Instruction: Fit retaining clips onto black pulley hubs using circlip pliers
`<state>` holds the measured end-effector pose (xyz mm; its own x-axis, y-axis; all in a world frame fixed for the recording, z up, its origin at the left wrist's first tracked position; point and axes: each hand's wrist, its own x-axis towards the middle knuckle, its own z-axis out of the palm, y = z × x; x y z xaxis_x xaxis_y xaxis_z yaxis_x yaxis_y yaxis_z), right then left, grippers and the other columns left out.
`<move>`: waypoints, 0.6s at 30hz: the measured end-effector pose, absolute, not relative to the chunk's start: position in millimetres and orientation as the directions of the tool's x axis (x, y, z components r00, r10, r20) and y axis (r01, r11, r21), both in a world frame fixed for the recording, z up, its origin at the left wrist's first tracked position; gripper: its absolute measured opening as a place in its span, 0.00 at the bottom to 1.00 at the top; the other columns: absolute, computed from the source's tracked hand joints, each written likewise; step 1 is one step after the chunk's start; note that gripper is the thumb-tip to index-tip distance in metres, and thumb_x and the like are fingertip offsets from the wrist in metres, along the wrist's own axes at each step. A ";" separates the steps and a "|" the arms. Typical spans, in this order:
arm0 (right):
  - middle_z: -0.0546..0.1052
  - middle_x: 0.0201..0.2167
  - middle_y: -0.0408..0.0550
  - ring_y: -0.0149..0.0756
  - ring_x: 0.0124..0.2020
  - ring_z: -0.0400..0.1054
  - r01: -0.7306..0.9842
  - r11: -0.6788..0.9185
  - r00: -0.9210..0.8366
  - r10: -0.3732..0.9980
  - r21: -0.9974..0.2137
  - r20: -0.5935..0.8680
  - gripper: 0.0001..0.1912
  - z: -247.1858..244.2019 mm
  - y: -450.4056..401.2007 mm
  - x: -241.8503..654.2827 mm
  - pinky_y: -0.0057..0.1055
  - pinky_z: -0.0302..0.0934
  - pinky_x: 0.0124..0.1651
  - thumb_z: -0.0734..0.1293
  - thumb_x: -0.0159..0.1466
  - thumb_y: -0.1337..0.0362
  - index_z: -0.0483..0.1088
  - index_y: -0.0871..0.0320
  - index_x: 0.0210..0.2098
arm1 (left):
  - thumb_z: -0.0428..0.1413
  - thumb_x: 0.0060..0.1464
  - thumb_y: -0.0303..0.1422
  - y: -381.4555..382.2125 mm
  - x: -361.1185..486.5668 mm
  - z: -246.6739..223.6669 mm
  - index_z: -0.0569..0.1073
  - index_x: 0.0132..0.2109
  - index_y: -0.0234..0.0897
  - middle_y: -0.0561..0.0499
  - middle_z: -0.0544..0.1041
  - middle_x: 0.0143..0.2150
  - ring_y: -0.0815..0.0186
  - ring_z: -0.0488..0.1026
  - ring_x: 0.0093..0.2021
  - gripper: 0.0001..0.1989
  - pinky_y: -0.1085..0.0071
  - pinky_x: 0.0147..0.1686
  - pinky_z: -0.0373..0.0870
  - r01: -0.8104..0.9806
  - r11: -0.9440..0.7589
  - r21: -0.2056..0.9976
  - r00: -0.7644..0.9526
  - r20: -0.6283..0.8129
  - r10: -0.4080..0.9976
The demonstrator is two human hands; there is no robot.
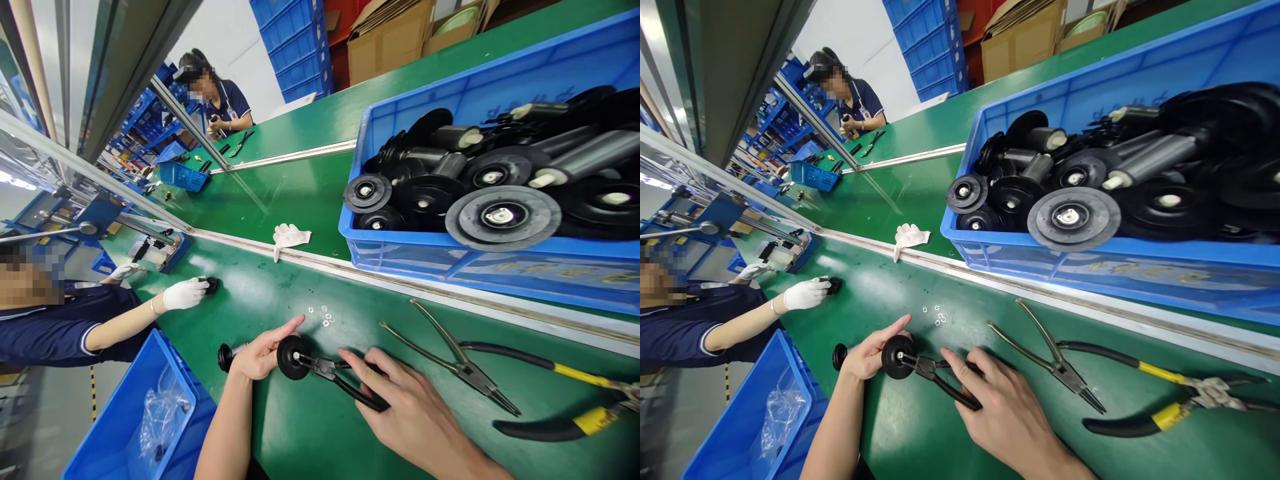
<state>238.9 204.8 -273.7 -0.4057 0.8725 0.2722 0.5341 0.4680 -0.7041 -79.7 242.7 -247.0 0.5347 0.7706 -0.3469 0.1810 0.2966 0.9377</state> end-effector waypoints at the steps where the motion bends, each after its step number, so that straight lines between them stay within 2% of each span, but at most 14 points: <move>1: 0.71 0.38 0.44 0.30 0.30 0.72 0.528 0.464 -0.405 0.874 -0.712 0.269 0.33 -273.7 204.6 239.1 0.30 0.65 0.32 0.57 0.66 0.74 0.66 0.48 0.68 | 0.59 0.65 0.48 242.4 -80.5 -247.6 0.55 0.77 0.38 0.44 0.72 0.44 0.63 0.67 0.38 0.41 0.70 0.39 0.66 0.180 0.294 0.939 0.533 -0.345 0.773; 9: 0.72 0.38 0.43 0.29 0.27 0.69 0.455 0.396 -0.425 0.884 -0.798 0.197 0.33 -268.7 206.7 244.7 0.29 0.64 0.30 0.59 0.66 0.72 0.66 0.44 0.68 | 0.58 0.68 0.41 241.2 -80.5 -251.8 0.60 0.75 0.42 0.41 0.76 0.49 0.62 0.72 0.42 0.34 0.68 0.44 0.72 0.095 0.150 0.984 0.558 -0.177 0.810; 13: 0.72 0.38 0.44 0.30 0.28 0.68 0.470 0.410 -0.377 0.894 -0.781 0.242 0.31 -266.7 208.8 244.5 0.29 0.64 0.30 0.59 0.66 0.70 0.68 0.46 0.67 | 0.57 0.69 0.36 244.9 -65.4 -248.3 0.55 0.77 0.43 0.43 0.77 0.44 0.61 0.74 0.44 0.35 0.63 0.47 0.74 0.105 -0.069 0.992 0.484 0.010 0.875; 18: 0.72 0.36 0.42 0.28 0.28 0.70 0.467 0.425 -0.328 0.897 -0.775 0.295 0.30 -265.4 209.2 242.6 0.27 0.65 0.31 0.59 0.67 0.72 0.69 0.48 0.66 | 0.55 0.70 0.31 251.6 -47.2 -243.8 0.51 0.78 0.45 0.50 0.77 0.36 0.62 0.74 0.41 0.36 0.57 0.50 0.72 0.131 -0.378 0.917 0.432 0.290 0.854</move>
